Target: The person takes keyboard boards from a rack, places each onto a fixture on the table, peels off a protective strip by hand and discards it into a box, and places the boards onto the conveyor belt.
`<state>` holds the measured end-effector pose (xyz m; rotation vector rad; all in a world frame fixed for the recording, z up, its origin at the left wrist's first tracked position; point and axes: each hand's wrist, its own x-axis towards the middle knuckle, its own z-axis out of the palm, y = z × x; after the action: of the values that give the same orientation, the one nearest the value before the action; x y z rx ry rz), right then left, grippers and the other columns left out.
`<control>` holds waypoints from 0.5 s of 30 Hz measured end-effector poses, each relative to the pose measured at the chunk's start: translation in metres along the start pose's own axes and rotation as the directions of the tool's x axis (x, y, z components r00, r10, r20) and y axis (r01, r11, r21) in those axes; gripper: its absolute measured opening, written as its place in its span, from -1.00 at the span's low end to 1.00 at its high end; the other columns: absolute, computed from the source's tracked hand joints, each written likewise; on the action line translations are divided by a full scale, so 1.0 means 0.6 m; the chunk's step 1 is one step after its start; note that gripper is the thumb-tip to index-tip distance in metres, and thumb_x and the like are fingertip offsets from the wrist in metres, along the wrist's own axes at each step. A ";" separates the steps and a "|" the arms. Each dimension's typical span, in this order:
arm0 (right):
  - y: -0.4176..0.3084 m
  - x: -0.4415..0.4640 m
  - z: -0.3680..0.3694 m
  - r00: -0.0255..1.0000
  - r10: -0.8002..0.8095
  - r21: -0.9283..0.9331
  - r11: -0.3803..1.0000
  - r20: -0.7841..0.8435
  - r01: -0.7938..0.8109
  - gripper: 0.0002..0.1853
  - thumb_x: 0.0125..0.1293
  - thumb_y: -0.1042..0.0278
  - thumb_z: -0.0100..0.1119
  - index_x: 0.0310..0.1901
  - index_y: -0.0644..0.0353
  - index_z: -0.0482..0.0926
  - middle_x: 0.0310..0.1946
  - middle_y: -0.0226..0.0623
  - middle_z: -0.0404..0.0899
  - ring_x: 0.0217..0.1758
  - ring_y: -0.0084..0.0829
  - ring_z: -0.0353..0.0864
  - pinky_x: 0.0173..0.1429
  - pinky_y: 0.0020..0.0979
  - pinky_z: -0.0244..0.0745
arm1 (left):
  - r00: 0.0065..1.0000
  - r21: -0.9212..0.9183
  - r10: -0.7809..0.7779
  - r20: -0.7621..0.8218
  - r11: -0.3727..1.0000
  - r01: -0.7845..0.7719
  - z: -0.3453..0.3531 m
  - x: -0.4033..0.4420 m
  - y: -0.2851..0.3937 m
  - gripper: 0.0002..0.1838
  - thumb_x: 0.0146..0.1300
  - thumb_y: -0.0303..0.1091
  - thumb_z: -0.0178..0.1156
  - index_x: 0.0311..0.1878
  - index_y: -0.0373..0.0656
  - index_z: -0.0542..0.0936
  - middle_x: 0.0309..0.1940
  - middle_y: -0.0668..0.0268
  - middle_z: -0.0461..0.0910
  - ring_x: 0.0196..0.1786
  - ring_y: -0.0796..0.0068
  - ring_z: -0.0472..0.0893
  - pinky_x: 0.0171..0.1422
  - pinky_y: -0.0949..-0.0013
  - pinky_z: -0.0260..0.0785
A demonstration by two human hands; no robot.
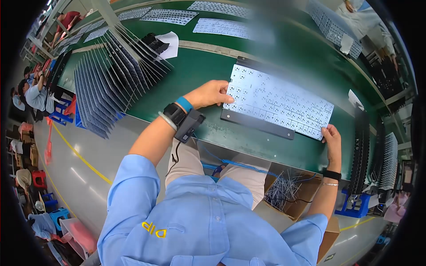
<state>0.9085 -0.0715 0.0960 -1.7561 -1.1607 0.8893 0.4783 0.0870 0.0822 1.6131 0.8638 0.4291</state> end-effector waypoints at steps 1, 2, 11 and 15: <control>0.003 -0.002 0.001 0.999 -0.030 0.063 0.997 -0.029 0.032 -0.80 0.27 0.33 0.14 -0.13 0.22 0.53 -0.39 -0.54 0.52 -0.41 -0.74 0.34 -0.34 -0.66 0.21 | 0.999 -0.033 0.036 -0.024 0.999 -0.037 0.003 -0.003 0.001 -0.77 0.14 -0.30 0.27 -0.32 -0.24 0.48 -0.49 0.39 0.46 -0.45 0.64 0.42 -0.37 0.53 0.30; 0.003 -0.005 0.000 0.996 -0.058 0.124 0.990 -0.063 0.066 -0.79 0.28 0.33 0.13 -0.12 0.22 0.53 -0.39 -0.53 0.52 -0.42 -0.75 0.34 -0.35 -0.66 0.21 | 0.996 -0.066 0.072 -0.047 0.995 -0.075 0.006 -0.005 0.002 -0.77 0.15 -0.31 0.26 -0.25 -0.25 0.49 -0.46 0.40 0.47 -0.46 0.64 0.41 -0.39 0.55 0.29; -0.100 -0.018 0.047 0.953 -0.001 0.573 0.799 -0.303 0.182 -0.68 0.30 0.30 0.12 0.02 0.30 0.48 -0.31 -0.45 0.58 -0.41 -0.71 0.51 -0.45 -0.66 0.36 | 0.998 -0.558 0.043 0.045 0.830 -0.010 0.016 -0.056 0.053 -0.54 0.22 -0.32 0.17 0.15 -0.30 0.36 -0.20 0.35 0.53 -0.36 0.70 0.46 -0.48 0.64 0.24; -0.090 -0.001 0.052 0.975 -0.093 0.704 0.678 -0.203 0.211 -0.66 0.36 0.19 0.05 -0.01 0.29 0.48 -0.34 -0.43 0.59 -0.41 -0.66 0.57 -0.44 -0.65 0.52 | 0.999 -0.659 -0.028 -0.021 0.752 0.007 0.043 -0.074 0.053 -0.46 0.19 -0.39 0.18 0.22 -0.37 0.29 0.12 0.11 0.45 0.11 0.33 0.51 0.21 0.29 0.36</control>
<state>0.8618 -0.0521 0.1323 -1.0253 -0.6851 0.9231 0.4762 0.0361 0.1147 0.9347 0.6400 0.6624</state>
